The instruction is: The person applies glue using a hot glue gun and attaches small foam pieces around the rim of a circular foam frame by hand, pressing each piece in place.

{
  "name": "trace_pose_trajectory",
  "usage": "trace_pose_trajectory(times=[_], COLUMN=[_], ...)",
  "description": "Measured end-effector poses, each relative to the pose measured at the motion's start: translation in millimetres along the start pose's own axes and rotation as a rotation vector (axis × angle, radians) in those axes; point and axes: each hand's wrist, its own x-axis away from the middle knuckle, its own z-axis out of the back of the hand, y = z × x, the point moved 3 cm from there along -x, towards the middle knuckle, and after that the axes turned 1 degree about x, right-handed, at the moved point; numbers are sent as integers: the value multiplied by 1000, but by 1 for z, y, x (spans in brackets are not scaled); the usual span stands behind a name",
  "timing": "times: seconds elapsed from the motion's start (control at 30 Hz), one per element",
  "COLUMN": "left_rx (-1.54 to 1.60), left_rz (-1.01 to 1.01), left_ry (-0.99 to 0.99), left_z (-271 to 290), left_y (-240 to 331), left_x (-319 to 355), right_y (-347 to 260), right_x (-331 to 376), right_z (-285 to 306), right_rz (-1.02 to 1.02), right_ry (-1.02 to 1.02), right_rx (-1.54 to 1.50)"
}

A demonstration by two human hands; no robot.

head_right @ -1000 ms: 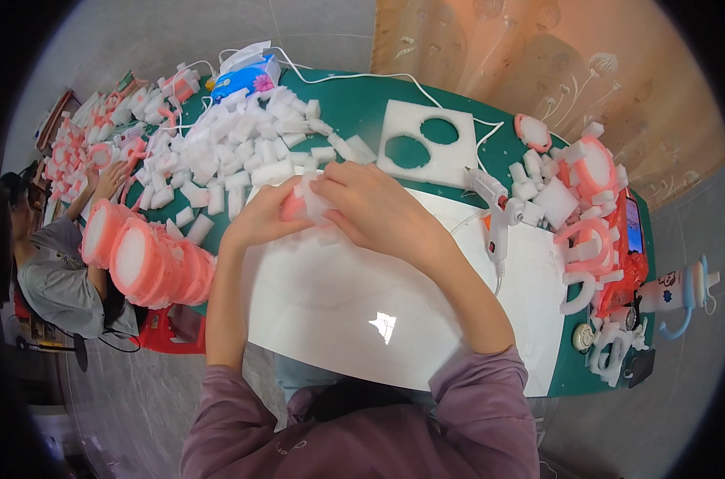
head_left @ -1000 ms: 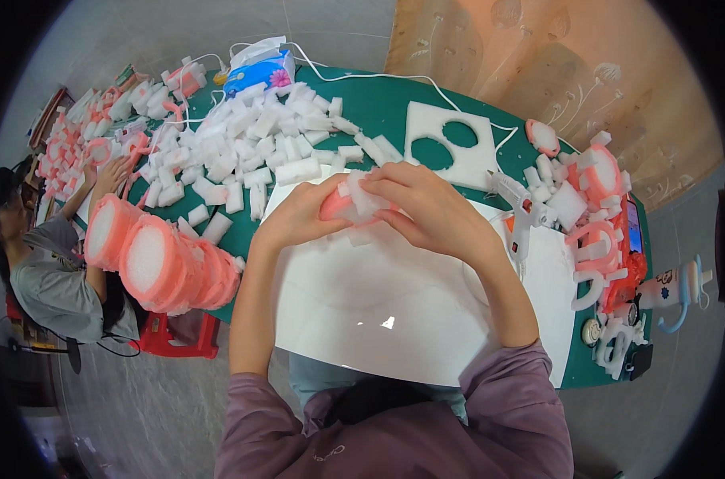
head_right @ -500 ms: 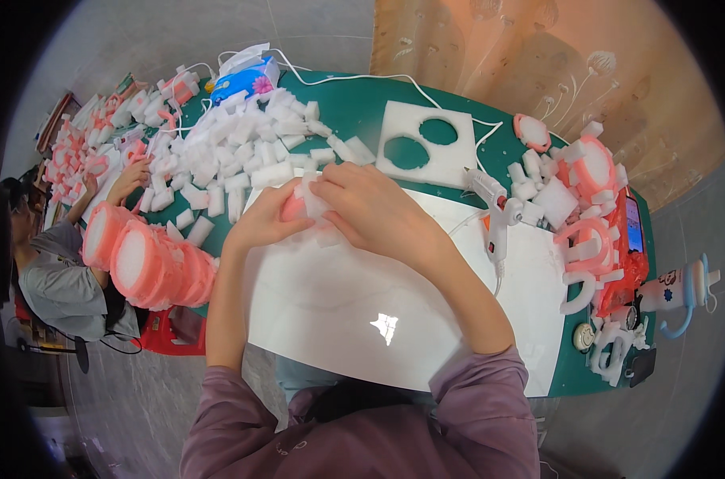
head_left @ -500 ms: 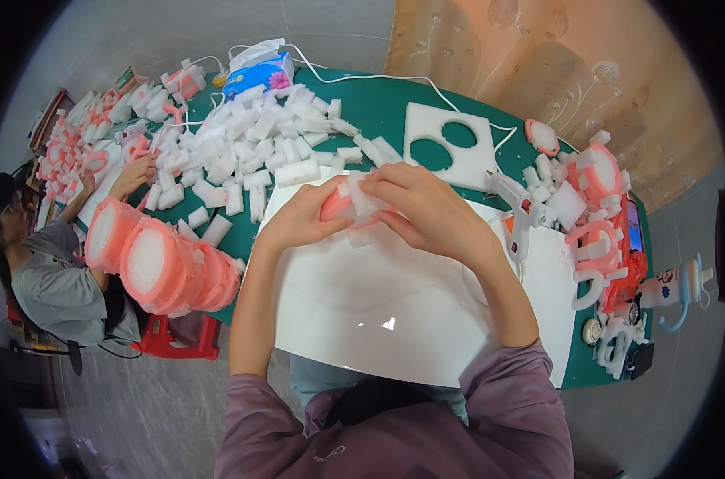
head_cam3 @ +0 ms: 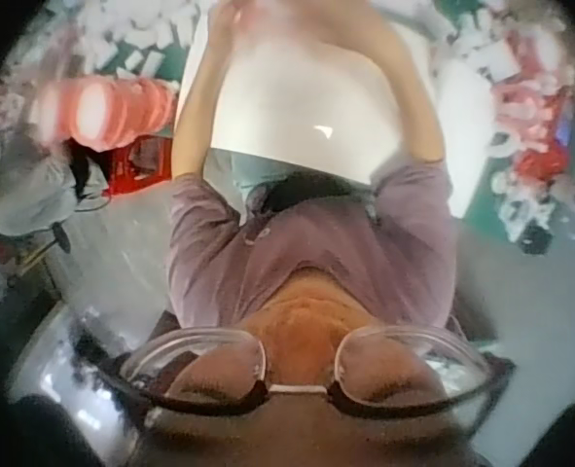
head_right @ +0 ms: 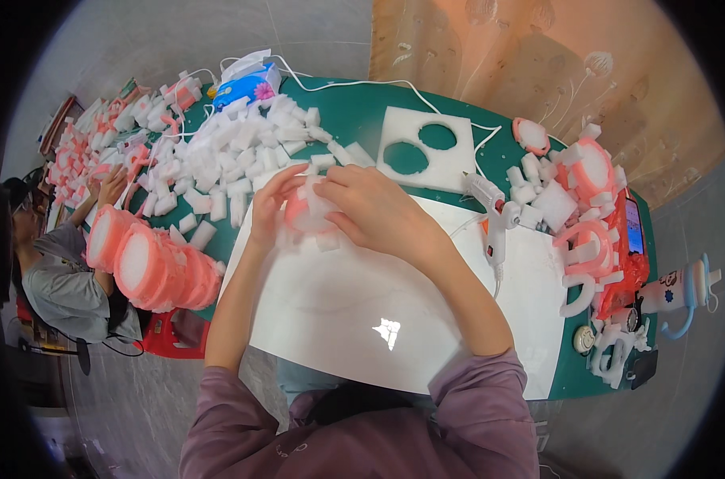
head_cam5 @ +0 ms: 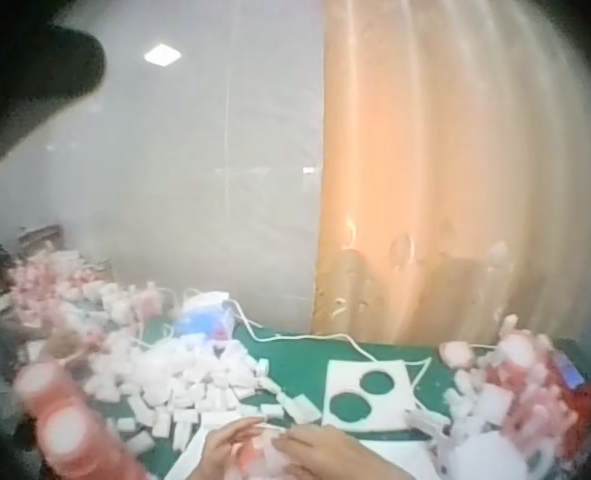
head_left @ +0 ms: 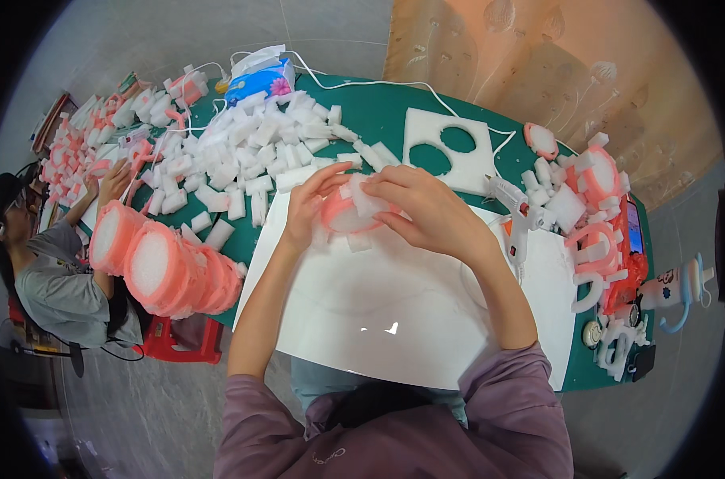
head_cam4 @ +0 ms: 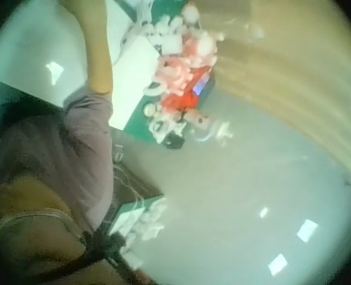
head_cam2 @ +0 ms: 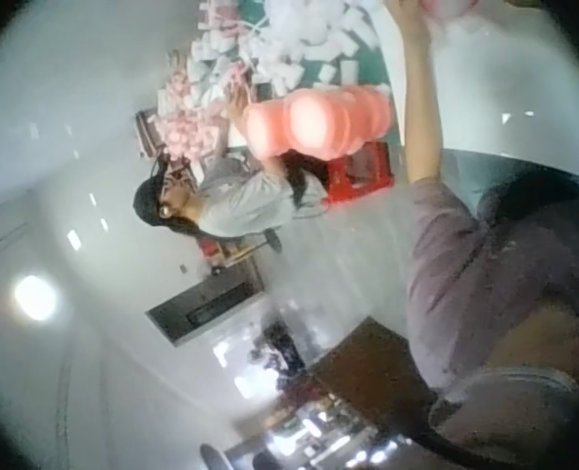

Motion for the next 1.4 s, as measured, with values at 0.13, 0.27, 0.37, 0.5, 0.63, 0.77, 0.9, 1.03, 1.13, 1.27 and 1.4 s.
trace_pose_trajectory(times=[0.13, 0.27, 0.37, 0.5, 0.63, 0.77, 0.9, 1.03, 1.13, 1.27, 1.4], left_rx=[-11, -18, -58, -43, -123, -141, -195, -88, -138, -266, -213], left_rz=[-12, 22, 55, 53, -26, -119, -191, -126, -178, -260, -148], left_ry=[38, 20, 7, 34, -7, -111, -132, -117, -134, -165, -169], left_z=[13, 11, 6, 0, 5, 3, 2, 0, 3, 2, -2], left_y=[-13, -14, -5, 0, -6, -1, -2, -3, -5, -2, 1], left_x=[5, 7, 5, 3, 4, -1, -2, 0, 0, -5, -2], right_y=[1, 1, 2, 1, -2, 2, 2, 4, 4, 8, 10], right_x=[-1, -2, -1, 0, -2, -3, -2, -3, -4, -5, -5], right_z=[-2, -5, -6, -6, -6, -2, -4, -3, -3, -5, -6], right_rz=[-10, 42, 46, 61, 45, -32, -83, -157, -165, -170, -171], right_ry=[-12, 38, 57, 67, 60, 0, 29, 22, 31, 61, 67], right_rx=[-45, -53, -56, -37, -40, -146, -218, -282, -300, -321, -332])
